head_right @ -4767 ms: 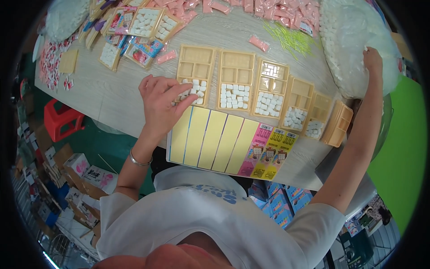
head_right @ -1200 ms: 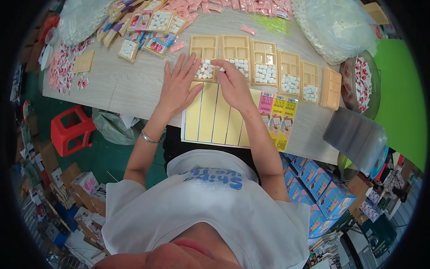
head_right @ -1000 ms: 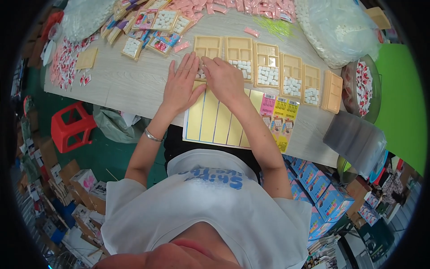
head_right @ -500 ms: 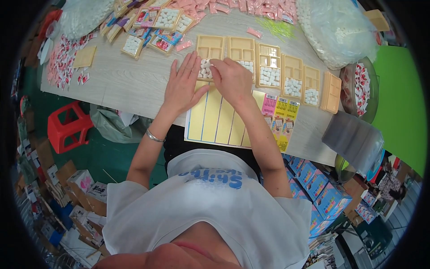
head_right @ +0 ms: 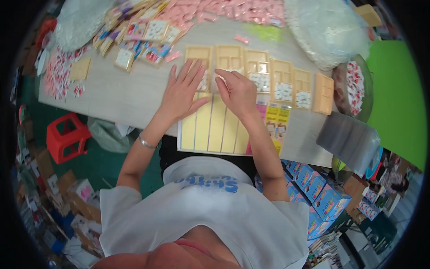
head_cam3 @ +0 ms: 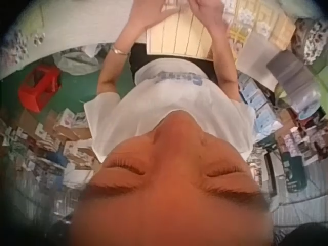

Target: Packaging small white blocks and stickers into plastic trays and colorful wrappers.

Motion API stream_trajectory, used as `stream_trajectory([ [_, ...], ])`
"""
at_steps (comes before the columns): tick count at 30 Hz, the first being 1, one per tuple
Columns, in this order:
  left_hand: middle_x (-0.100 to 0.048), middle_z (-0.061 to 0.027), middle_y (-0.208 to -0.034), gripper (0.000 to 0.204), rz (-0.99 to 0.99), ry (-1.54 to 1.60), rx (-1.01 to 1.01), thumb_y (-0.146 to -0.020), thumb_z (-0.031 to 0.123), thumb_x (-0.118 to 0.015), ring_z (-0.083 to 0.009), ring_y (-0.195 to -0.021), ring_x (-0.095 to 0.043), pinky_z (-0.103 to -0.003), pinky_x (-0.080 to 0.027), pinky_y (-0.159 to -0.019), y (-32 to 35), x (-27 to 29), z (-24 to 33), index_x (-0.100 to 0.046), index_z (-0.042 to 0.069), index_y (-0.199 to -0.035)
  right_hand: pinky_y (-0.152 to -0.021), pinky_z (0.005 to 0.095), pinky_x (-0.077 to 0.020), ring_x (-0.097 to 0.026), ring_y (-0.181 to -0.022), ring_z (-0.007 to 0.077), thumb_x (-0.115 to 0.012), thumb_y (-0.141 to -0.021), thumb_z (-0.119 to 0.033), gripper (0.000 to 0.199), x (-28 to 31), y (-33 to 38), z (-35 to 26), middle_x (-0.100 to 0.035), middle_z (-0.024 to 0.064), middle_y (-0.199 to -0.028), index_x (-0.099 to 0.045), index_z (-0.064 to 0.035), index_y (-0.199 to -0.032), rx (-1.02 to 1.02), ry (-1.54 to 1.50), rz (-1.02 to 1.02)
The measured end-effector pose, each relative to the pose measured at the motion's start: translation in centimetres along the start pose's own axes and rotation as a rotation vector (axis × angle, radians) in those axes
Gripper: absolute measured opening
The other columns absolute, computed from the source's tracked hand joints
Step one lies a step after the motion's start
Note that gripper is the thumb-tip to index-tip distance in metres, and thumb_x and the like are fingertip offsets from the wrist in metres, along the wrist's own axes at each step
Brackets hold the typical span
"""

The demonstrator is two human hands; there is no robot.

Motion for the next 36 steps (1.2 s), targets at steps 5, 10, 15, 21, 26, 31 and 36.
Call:
stream_trajectory([
  [5,-0.03,-0.0122,-0.164,0.09,-0.04,-0.04,-0.066,-0.087,0.056,-0.065,-0.0307,-0.153,-0.022,-0.058,-0.016,-0.122,-1.6,0.1,1.2,-0.036,0.004,-0.154,-0.046,0.0205,-0.023,-0.035,-0.053,-0.0002,-0.061,-0.102,-0.015,0.021,8.6,-5.5,8.7,-0.045,-0.0107,-0.065,-0.073,-0.0002,-0.11,-0.518,-0.818,0.398],
  [10,-0.029,-0.0146,-0.164,0.093,-0.109,-0.034,-0.049,-0.086,0.057,-0.065,-0.0305,-0.154,-0.022,-0.055,-0.015,-0.123,-2.3,-0.6,1.4,-0.035,0.001,-0.154,-0.053,0.0269,-0.0408,-0.053,-0.055,0.0115,-0.062,-0.096,-0.024,0.028,24.5,-13.3,24.2,-0.057,-0.001,-0.063,-0.073,-0.001,-0.108,-0.415,-0.326,0.815],
  [15,-0.028,-0.0173,-0.164,0.094,-0.125,0.046,-0.107,-0.086,0.055,-0.066,-0.0336,-0.154,-0.021,-0.057,-0.014,-0.122,-2.7,-0.8,1.6,-0.033,0.001,-0.155,-0.087,0.0443,-0.0516,-0.067,-0.099,0.0363,-0.065,-0.09,-0.04,0.046,31.5,-19.0,35.2,-0.071,0.0193,-0.098,-0.07,-0.0046,-0.119,-0.495,0.629,0.459],
  [21,-0.029,-0.0175,-0.163,0.094,-0.199,0.04,-0.043,-0.086,0.057,-0.065,-0.0343,-0.153,-0.022,-0.056,-0.015,-0.122,-1.6,-0.1,1.0,-0.034,0.001,-0.154,-0.089,0.045,-0.051,-0.066,-0.1,0.0324,-0.069,-0.089,-0.02,0.029,20.8,-20.7,21.5,-0.07,0.0157,-0.103,-0.07,-0.0046,-0.113,0.055,0.542,0.592],
  [26,-0.03,-0.0183,-0.163,0.093,-0.198,0.079,-0.071,-0.086,0.055,-0.066,-0.035,-0.152,-0.024,-0.056,-0.015,-0.122,-2.1,-0.4,1.1,-0.034,0.0,-0.154,-0.076,0.0385,-0.0514,-0.064,-0.081,0.0261,-0.076,-0.087,-0.018,0.013,5.8,-14.8,8.8,-0.068,0.0089,-0.084,-0.078,-0.007,-0.093,0.334,0.252,-0.066],
  [31,-0.041,-0.0185,-0.156,0.075,0.163,0.235,0.037,-0.087,0.034,-0.07,-0.038,-0.146,-0.036,-0.057,-0.02,-0.12,-2.8,1.3,-1.2,-0.043,0.0,-0.149,-0.074,0.0417,-0.0497,-0.063,-0.079,0.0293,-0.079,-0.083,-0.028,0.021,1.5,-12.8,10.0,-0.065,0.0096,-0.075,-0.078,-0.0077,-0.084,0.207,0.39,-0.139],
  [36,-0.056,-0.0153,-0.139,0.048,0.293,0.233,0.073,-0.089,0.019,-0.066,-0.0356,-0.132,-0.049,-0.051,-0.031,-0.115,-2.7,0.5,-3.6,-0.059,0.003,-0.134,-0.073,0.0423,-0.0505,-0.063,-0.081,0.0316,-0.077,-0.085,-0.024,0.02,0.4,-12.5,9.6,-0.065,0.0099,-0.075,-0.074,-0.0059,-0.077,0.223,0.44,-0.117],
])
Point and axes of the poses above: each hand's wrist, its own y-axis away from the middle knuckle, its own x-axis out of the back of the hand, z = x × y, the point moved 4 cm from there along -y, towards the middle knuckle
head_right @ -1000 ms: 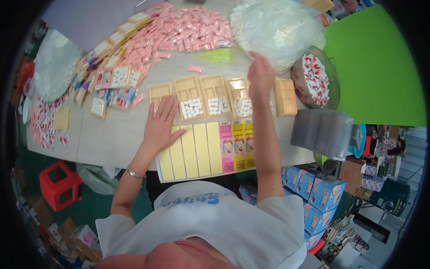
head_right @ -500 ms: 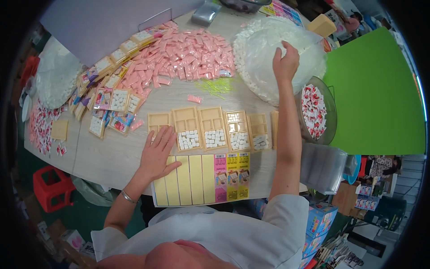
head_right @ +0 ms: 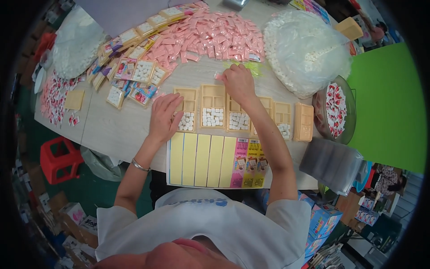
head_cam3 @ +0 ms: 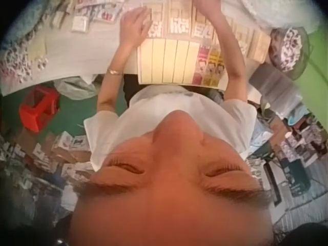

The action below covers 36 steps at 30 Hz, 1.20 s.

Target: Packaging small white blocks and stickers into plastic trays and colorful wrappers.

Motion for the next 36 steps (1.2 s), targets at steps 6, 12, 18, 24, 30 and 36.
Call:
stream_trajectory([
  [6,-0.059,-0.0152,-0.133,0.043,0.079,0.101,0.027,-0.089,0.016,-0.062,-0.0345,-0.126,-0.052,-0.047,-0.035,-0.112,0.4,0.4,-0.2,-0.061,0.003,-0.129,-0.077,0.0419,-0.0527,-0.066,-0.089,0.0299,-0.072,-0.086,-0.018,0.011,2.7,0.9,3.7,-0.069,0.01,-0.083,-0.076,-0.0079,-0.084,-0.304,-0.136,0.205],
  [12,-0.058,-0.015,-0.132,0.046,0.092,0.065,-0.003,-0.087,0.02,-0.062,-0.035,-0.123,-0.051,-0.047,-0.032,-0.11,0.0,0.3,0.2,-0.06,0.003,-0.13,-0.078,0.0439,-0.0533,-0.067,-0.089,0.0296,-0.071,-0.085,-0.018,0.014,0.7,1.0,5.7,-0.071,0.0083,-0.092,-0.075,-0.0113,-0.096,-0.177,0.154,0.034],
  [18,-0.058,-0.0146,-0.134,0.048,0.046,0.031,0.015,-0.087,0.023,-0.062,-0.0346,-0.125,-0.05,-0.047,-0.03,-0.112,0.0,0.1,0.0,-0.06,0.004,-0.131,-0.076,0.0458,-0.0524,-0.065,-0.088,0.0327,-0.067,-0.088,-0.015,0.006,2.0,2.0,6.1,-0.067,0.0094,-0.088,-0.07,-0.0093,-0.088,-0.288,0.059,0.195],
  [24,-0.058,-0.0139,-0.133,0.046,0.057,0.038,-0.014,-0.087,0.024,-0.062,-0.0339,-0.124,-0.05,-0.047,-0.029,-0.112,-0.1,-0.1,-0.5,-0.061,0.005,-0.128,-0.075,0.0454,-0.0513,-0.063,-0.088,0.033,-0.067,-0.089,-0.011,0.005,5.3,3.9,4.8,-0.064,0.0113,-0.086,-0.067,-0.0061,-0.09,-0.129,-0.048,0.212],
  [30,-0.06,-0.0116,-0.125,0.044,0.081,-0.019,-0.053,-0.09,0.038,-0.063,-0.0316,-0.122,-0.05,-0.049,-0.027,-0.111,-0.3,-0.2,-0.1,-0.065,0.007,-0.122,-0.077,0.0435,-0.0507,-0.064,-0.084,0.0318,-0.07,-0.087,-0.012,0.008,4.9,7.2,2.2,-0.066,0.0104,-0.086,-0.071,-0.0065,-0.093,0.065,-0.137,0.002],
  [36,-0.06,-0.0128,-0.124,0.039,0.06,-0.034,-0.063,-0.088,0.028,-0.06,-0.0328,-0.12,-0.051,-0.048,-0.027,-0.111,-0.4,-0.3,0.2,-0.065,0.005,-0.119,-0.078,0.044,-0.0527,-0.065,-0.085,0.0313,-0.076,-0.081,-0.021,0.02,4.4,4.7,7.2,-0.071,0.0114,-0.093,-0.079,-0.0115,-0.099,-0.203,0.073,-0.016],
])
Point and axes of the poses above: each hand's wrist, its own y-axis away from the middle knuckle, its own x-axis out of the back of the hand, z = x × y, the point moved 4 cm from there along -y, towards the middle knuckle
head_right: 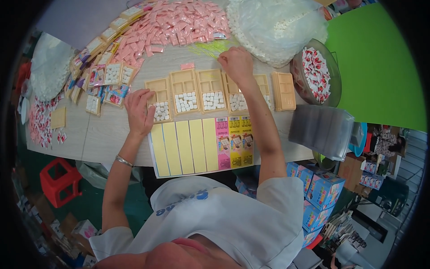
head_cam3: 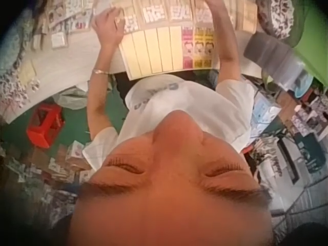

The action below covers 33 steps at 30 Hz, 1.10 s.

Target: Packaging small white blocks and stickers into plastic trays and colorful wrappers.

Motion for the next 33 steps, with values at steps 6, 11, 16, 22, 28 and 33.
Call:
stream_trajectory([
  [6,-0.06,-0.0111,-0.122,0.039,-0.017,0.015,0.03,-0.089,0.035,-0.063,-0.0316,-0.12,-0.051,-0.049,-0.027,-0.111,0.5,-0.2,-0.4,-0.066,0.007,-0.116,-0.077,0.0466,-0.0546,-0.066,-0.087,0.0317,-0.066,-0.085,-0.018,0.015,-2.3,-0.9,-0.2,-0.069,0.0133,-0.089,-0.074,-0.0053,-0.084,-0.046,0.146,0.012],
  [11,-0.062,-0.0116,-0.122,0.033,-0.023,0.016,0.015,-0.09,0.025,-0.059,-0.0335,-0.119,-0.051,-0.047,-0.029,-0.111,0.3,-0.2,-0.3,-0.067,0.006,-0.116,-0.08,0.0476,-0.0533,-0.065,-0.091,0.0356,-0.063,-0.09,-0.019,0.014,-2.8,-0.6,0.9,-0.067,0.014,-0.093,-0.067,-0.0056,-0.089,-0.086,0.081,-0.015],
  [16,-0.062,-0.0108,-0.118,0.031,-0.003,0.04,0.027,-0.089,0.026,-0.063,-0.0306,-0.117,-0.053,-0.048,-0.029,-0.112,0.0,-0.5,-0.5,-0.068,0.008,-0.114,-0.079,0.0479,-0.0515,-0.063,-0.09,0.0373,-0.06,-0.093,-0.017,0.012,0.2,-0.1,2.6,-0.065,0.0147,-0.091,-0.064,-0.0053,-0.09,-0.025,-0.032,0.135],
  [22,-0.061,-0.0114,-0.118,0.032,0.012,0.055,0.042,-0.087,0.024,-0.063,-0.0317,-0.117,-0.052,-0.048,-0.03,-0.111,0.1,0.0,-0.1,-0.068,0.007,-0.114,-0.075,0.0453,-0.0488,-0.06,-0.082,0.0355,-0.064,-0.091,-0.01,0.004,4.2,4.6,1.1,-0.061,0.0111,-0.085,-0.063,-0.0066,-0.09,0.261,-0.102,0.03],
  [28,-0.061,-0.0119,-0.118,0.032,0.0,0.048,0.052,-0.087,0.024,-0.062,-0.032,-0.116,-0.053,-0.048,-0.03,-0.111,0.0,-0.1,-0.1,-0.067,0.007,-0.113,-0.083,0.0418,-0.0485,-0.062,-0.09,0.0274,-0.071,-0.087,-0.014,0.007,3.1,4.1,1.8,-0.066,0.0068,-0.089,-0.072,-0.0088,-0.091,0.08,-0.233,0.166],
  [33,-0.061,-0.012,-0.118,0.032,-0.004,0.065,0.066,-0.088,0.024,-0.061,-0.0315,-0.115,-0.053,-0.047,-0.03,-0.11,0.2,-0.1,-0.3,-0.067,0.007,-0.114,-0.085,0.0438,-0.0495,-0.062,-0.097,0.0225,-0.074,-0.083,-0.023,0.009,0.0,-0.9,0.1,-0.069,0.0048,-0.09,-0.077,-0.0144,-0.085,0.222,0.033,0.007],
])
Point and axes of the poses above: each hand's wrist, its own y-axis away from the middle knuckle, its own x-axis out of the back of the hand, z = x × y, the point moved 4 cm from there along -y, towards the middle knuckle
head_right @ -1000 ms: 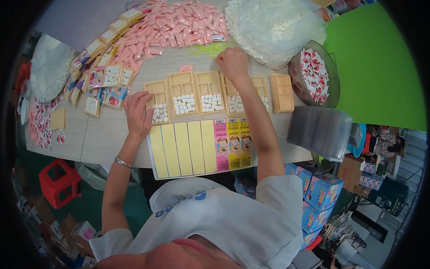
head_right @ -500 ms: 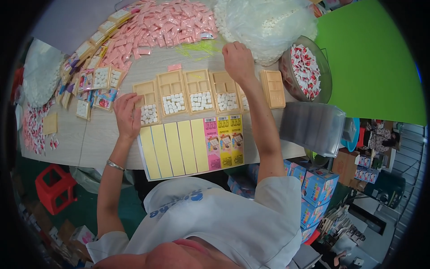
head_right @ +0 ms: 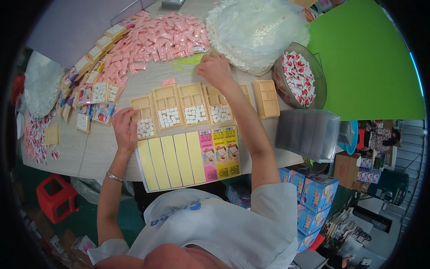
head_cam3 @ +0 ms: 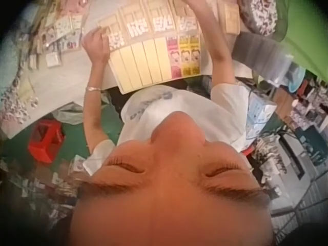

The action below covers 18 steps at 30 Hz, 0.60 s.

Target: Packaging small white blocks and stickers into plastic trays and colorful wrappers.

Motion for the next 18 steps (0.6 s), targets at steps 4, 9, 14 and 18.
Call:
stream_trajectory([
  [4,-0.062,-0.0119,-0.117,0.032,0.005,0.001,-0.01,-0.088,0.024,-0.061,-0.0311,-0.114,-0.054,-0.046,-0.031,-0.109,-0.3,0.0,0.3,-0.067,0.007,-0.114,-0.083,0.0431,-0.0503,-0.063,-0.097,0.0227,-0.071,-0.082,-0.022,0.01,-1.3,-1.5,0.4,-0.069,0.005,-0.089,-0.075,-0.0128,-0.084,0.013,0.072,-0.108],
  [9,-0.062,-0.0122,-0.117,0.032,-0.019,0.019,-0.024,-0.088,0.023,-0.059,-0.0311,-0.114,-0.054,-0.046,-0.032,-0.108,0.1,-0.4,0.1,-0.068,0.007,-0.114,-0.08,0.0444,-0.05,-0.065,-0.092,0.0275,-0.062,-0.081,-0.01,0.009,-1.4,-0.8,-0.2,-0.068,0.0103,-0.09,-0.069,-0.0064,-0.081,0.116,0.32,-0.217],
  [14,-0.063,-0.0145,-0.117,0.03,0.032,0.006,-0.039,-0.091,0.014,-0.052,-0.0328,-0.115,-0.053,-0.044,-0.032,-0.108,0.0,0.2,0.2,-0.068,0.004,-0.115,-0.078,0.0455,-0.0495,-0.064,-0.091,0.0308,-0.062,-0.082,-0.009,0.004,6.6,6.0,3.9,-0.063,0.0084,-0.086,-0.064,-0.008,-0.085,-0.193,0.186,-0.007],
  [18,-0.063,-0.0149,-0.116,0.03,-0.001,0.002,-0.049,-0.091,0.013,-0.052,-0.0324,-0.116,-0.054,-0.045,-0.032,-0.108,-0.2,-0.3,0.3,-0.068,0.003,-0.114,-0.073,0.0444,-0.0518,-0.064,-0.086,0.032,-0.065,-0.088,-0.016,0.007,6.5,11.1,4.5,-0.06,0.0082,-0.082,-0.065,-0.0104,-0.085,-0.175,0.289,-0.08],
])
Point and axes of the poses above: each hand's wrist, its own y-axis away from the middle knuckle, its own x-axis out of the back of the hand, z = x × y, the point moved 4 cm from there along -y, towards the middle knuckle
